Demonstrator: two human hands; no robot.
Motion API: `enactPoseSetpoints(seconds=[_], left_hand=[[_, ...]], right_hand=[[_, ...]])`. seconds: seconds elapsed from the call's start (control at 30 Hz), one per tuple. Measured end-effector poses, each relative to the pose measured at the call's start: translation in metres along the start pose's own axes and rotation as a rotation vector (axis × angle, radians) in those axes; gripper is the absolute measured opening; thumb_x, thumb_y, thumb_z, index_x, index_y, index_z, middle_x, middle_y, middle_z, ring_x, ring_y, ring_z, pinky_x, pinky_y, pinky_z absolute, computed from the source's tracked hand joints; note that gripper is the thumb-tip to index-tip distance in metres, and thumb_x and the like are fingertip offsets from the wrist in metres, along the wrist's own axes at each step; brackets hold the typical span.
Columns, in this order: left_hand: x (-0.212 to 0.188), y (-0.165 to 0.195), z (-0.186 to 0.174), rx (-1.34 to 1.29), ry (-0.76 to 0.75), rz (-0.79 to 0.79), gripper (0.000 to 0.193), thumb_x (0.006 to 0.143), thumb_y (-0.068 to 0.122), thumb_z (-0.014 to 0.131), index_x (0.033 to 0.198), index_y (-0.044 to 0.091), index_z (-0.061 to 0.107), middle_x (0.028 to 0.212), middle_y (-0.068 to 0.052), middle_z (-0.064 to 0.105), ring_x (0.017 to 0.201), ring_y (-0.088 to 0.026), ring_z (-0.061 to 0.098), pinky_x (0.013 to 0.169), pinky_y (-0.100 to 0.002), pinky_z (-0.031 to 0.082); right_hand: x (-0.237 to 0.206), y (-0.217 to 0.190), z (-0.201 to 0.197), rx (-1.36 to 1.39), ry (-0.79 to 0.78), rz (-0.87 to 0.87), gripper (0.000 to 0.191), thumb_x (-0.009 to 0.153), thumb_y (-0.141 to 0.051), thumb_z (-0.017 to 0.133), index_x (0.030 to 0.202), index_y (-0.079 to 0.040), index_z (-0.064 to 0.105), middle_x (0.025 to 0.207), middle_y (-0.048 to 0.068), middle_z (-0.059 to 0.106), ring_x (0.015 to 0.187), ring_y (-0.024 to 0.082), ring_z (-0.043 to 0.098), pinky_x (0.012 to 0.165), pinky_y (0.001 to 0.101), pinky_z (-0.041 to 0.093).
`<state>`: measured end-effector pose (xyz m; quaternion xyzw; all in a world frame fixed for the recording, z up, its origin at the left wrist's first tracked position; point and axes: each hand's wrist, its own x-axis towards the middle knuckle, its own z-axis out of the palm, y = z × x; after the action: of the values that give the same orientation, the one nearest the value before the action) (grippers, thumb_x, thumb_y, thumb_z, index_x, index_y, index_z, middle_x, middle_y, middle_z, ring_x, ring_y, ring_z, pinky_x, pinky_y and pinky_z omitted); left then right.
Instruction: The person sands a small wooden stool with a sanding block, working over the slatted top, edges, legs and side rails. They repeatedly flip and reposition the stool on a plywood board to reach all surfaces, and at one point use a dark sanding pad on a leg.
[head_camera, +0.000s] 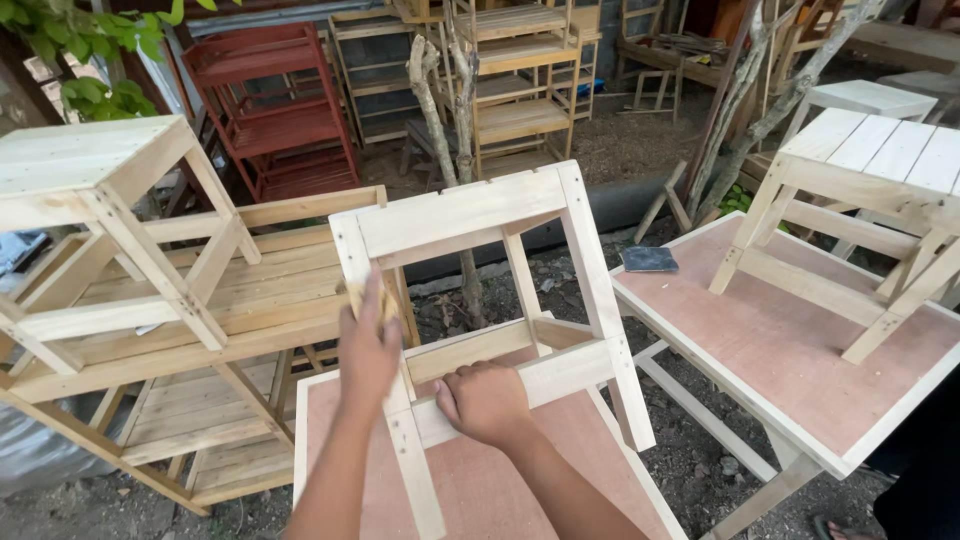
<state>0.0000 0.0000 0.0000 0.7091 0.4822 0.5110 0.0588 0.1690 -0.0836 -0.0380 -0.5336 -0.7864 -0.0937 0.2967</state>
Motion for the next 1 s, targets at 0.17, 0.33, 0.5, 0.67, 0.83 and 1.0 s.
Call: enactPoseSetpoints(seconds=[0.17,0.33,0.5,0.67,0.83,1.0], left_hand=[[0.028,0.024,-0.014,-0.281,-0.027,-0.038,0.083,0.087,0.000,0.067,0.161,0.021,0.038,0.117,-0.019,0.067,0.104,-0.032,0.068,0.096,-0.042,0.053],[-0.042,0.033,-0.016,-0.278,-0.022,-0.183,0.093,0.082,-0.004,0.065,0.162,0.017,0.025,0.134,-0.021,0.060,0.113,-0.040,0.064,0.093,-0.044,0.053],[-0.029,0.013,-0.020,-0.151,-0.013,-0.068,0.106,0.074,-0.009,0.067,0.163,0.014,0.013,0.139,-0.030,0.054,0.122,-0.045,0.058,0.100,-0.045,0.049],[0.046,0.009,-0.022,-0.116,-0.044,-0.190,0.110,0.080,-0.003,0.068,0.164,0.015,-0.001,0.129,-0.024,0.063,0.112,-0.042,0.065,0.094,-0.046,0.053],[-0.009,0.014,-0.019,0.038,-0.046,-0.222,0.114,0.077,-0.001,0.073,0.162,0.010,-0.002,0.119,-0.027,0.062,0.104,-0.043,0.066,0.087,-0.048,0.055],[0.010,-0.005,-0.016,-0.243,-0.046,-0.293,0.102,0.074,-0.006,0.069,0.160,0.007,0.017,0.106,-0.021,0.072,0.096,-0.037,0.072,0.085,-0.043,0.057]], right_hand=[[0.005,0.002,-0.005,0.006,-0.050,0.031,0.037,0.095,-0.033,0.056,0.073,-0.008,0.073,0.071,0.013,0.070,0.069,0.033,0.068,0.067,0.0489,0.053],[0.004,-0.002,-0.003,0.012,-0.051,0.016,0.036,0.094,-0.035,0.056,0.075,-0.010,0.074,0.071,0.013,0.070,0.068,0.034,0.067,0.063,0.0501,0.053],[0.012,-0.013,0.001,-0.035,-0.015,-0.005,0.038,0.096,-0.034,0.054,0.073,-0.011,0.073,0.070,0.012,0.070,0.067,0.033,0.068,0.065,0.0501,0.052],[0.033,-0.020,-0.004,-0.075,-0.018,0.020,0.042,0.098,-0.034,0.052,0.069,-0.011,0.071,0.069,0.010,0.070,0.067,0.032,0.067,0.065,0.0490,0.052],[0.038,-0.021,0.000,-0.096,-0.044,0.046,0.043,0.097,-0.035,0.053,0.067,-0.011,0.071,0.070,0.011,0.070,0.066,0.032,0.067,0.065,0.0494,0.053],[0.029,-0.023,0.002,-0.088,0.010,0.010,0.040,0.096,-0.034,0.053,0.069,-0.010,0.071,0.067,0.010,0.069,0.065,0.032,0.067,0.064,0.0495,0.053]])
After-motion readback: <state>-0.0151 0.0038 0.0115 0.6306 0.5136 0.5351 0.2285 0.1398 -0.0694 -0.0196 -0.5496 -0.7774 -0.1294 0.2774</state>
